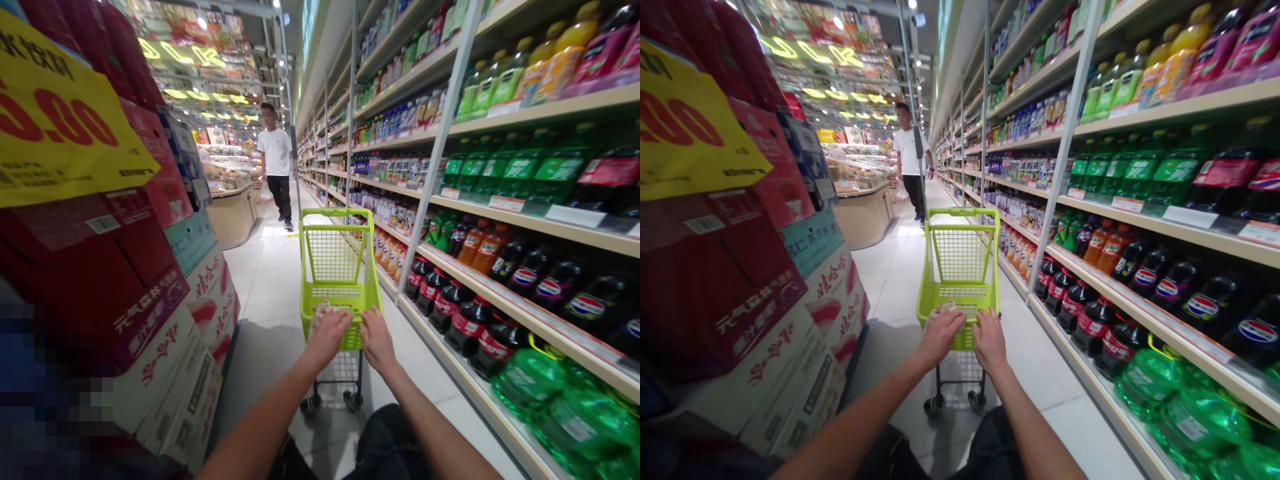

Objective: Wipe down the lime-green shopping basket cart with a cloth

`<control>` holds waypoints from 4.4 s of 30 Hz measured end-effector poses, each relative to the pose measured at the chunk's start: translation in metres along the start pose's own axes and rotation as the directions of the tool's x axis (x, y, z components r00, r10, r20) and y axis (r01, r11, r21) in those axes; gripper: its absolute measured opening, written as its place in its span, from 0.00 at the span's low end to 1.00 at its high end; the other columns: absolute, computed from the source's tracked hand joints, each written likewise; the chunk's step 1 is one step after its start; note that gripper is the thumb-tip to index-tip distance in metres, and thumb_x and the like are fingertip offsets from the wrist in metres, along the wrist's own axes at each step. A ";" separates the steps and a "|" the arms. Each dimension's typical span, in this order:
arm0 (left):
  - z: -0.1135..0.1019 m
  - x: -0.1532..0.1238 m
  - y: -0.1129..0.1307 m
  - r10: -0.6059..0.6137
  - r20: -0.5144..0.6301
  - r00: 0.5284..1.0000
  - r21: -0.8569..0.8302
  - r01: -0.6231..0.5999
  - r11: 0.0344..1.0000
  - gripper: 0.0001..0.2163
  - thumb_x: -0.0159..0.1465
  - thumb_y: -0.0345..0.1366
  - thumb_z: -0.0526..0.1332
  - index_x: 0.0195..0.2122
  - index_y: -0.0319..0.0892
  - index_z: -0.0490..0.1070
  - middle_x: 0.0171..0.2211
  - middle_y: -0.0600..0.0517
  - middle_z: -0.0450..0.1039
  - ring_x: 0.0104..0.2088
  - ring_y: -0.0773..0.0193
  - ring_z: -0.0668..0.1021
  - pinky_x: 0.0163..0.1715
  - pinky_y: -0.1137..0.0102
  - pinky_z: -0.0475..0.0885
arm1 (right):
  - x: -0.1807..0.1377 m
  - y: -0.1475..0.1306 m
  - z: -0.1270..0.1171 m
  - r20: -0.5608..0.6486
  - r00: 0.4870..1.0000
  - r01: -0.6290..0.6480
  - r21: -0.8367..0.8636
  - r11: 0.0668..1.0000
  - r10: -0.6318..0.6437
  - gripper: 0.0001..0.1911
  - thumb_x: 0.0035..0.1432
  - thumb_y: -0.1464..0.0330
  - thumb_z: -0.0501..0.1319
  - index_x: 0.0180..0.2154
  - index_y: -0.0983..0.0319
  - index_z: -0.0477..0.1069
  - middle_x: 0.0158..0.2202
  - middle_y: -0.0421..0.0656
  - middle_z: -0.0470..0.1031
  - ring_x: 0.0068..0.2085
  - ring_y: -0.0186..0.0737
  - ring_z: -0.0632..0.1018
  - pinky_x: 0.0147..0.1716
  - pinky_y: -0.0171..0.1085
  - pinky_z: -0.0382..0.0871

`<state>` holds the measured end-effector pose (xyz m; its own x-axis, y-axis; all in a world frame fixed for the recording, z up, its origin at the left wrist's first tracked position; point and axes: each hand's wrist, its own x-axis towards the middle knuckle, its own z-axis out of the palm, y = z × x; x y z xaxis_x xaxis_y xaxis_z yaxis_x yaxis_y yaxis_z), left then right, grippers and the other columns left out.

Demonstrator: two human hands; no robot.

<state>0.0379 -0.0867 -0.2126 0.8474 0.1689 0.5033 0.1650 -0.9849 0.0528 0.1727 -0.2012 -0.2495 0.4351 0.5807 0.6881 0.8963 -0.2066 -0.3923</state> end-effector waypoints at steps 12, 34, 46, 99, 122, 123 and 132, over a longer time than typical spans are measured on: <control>-0.024 -0.009 -0.036 -0.099 0.149 0.984 -0.002 0.101 0.995 0.13 0.60 0.27 0.49 0.42 0.43 0.69 0.38 0.50 0.72 0.42 0.62 0.72 0.52 0.60 0.59 | -0.004 0.011 -0.006 0.038 0.996 0.076 -0.010 0.997 -0.075 0.17 0.59 0.66 0.48 0.45 0.65 0.68 0.50 0.50 0.68 0.61 0.48 0.56 0.55 0.52 0.58; -0.026 0.010 -0.028 -0.055 0.005 0.998 0.016 0.055 0.998 0.17 0.65 0.28 0.44 0.52 0.45 0.62 0.52 0.47 0.67 0.53 0.61 0.68 0.59 0.50 0.41 | -0.003 0.002 -0.055 0.274 0.956 -0.066 -0.143 0.987 0.104 0.22 0.63 0.64 0.41 0.42 0.60 0.72 0.47 0.46 0.73 0.56 0.47 0.65 0.55 0.57 0.47; -0.090 -0.009 -0.095 -0.260 -0.010 0.966 0.199 0.256 0.946 0.19 0.61 0.25 0.47 0.50 0.48 0.64 0.52 0.49 0.67 0.53 0.59 0.68 0.59 0.48 0.43 | -0.002 -0.001 -0.048 0.273 0.962 0.040 -0.256 0.966 0.032 0.17 0.62 0.66 0.45 0.41 0.59 0.71 0.39 0.44 0.77 0.40 0.42 0.75 0.49 0.46 0.57; -0.098 -0.012 -0.073 -0.172 0.025 0.985 0.239 0.161 0.957 0.18 0.62 0.27 0.45 0.51 0.47 0.61 0.49 0.50 0.69 0.48 0.61 0.71 0.58 0.50 0.48 | 0.028 0.013 -0.032 0.223 0.975 0.058 -0.180 0.982 -0.016 0.17 0.60 0.68 0.46 0.44 0.61 0.69 0.39 0.44 0.75 0.42 0.42 0.71 0.42 0.42 0.59; -0.098 0.015 -0.021 -0.484 -0.188 0.855 -0.790 0.161 0.591 0.24 0.52 0.28 0.57 0.52 0.43 0.64 0.57 0.48 0.60 0.58 0.59 0.62 0.58 0.62 0.55 | 0.098 -0.169 0.004 0.310 0.827 -0.404 0.908 0.112 0.469 0.24 0.47 0.61 0.60 0.47 0.62 0.65 0.45 0.45 0.73 0.41 0.38 0.75 0.41 0.37 0.69; -0.100 0.013 -0.021 -0.544 -0.168 0.822 -0.832 0.177 0.526 0.24 0.51 0.29 0.58 0.51 0.44 0.64 0.57 0.48 0.60 0.57 0.59 0.63 0.58 0.62 0.56 | 0.102 -0.173 0.004 0.303 0.813 -0.380 0.923 0.059 0.497 0.23 0.45 0.62 0.61 0.45 0.62 0.66 0.44 0.45 0.74 0.40 0.38 0.75 0.41 0.36 0.69; -0.092 0.001 -0.020 -0.678 0.384 0.626 -0.922 0.299 -0.246 0.12 0.41 0.34 0.66 0.28 0.38 0.70 0.25 0.55 0.72 0.24 0.71 0.72 0.28 0.74 0.68 | 0.099 -0.160 0.011 0.365 0.762 -0.361 0.925 -0.116 0.535 0.21 0.46 0.63 0.60 0.44 0.61 0.65 0.34 0.40 0.75 0.32 0.35 0.76 0.34 0.35 0.71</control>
<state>-0.0105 -0.0704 -0.1340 0.6126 0.7887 -0.0518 -0.2530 0.2577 0.9325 0.0720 -0.1018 -0.1252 0.7795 0.6196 0.0919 -0.3408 0.5427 -0.7677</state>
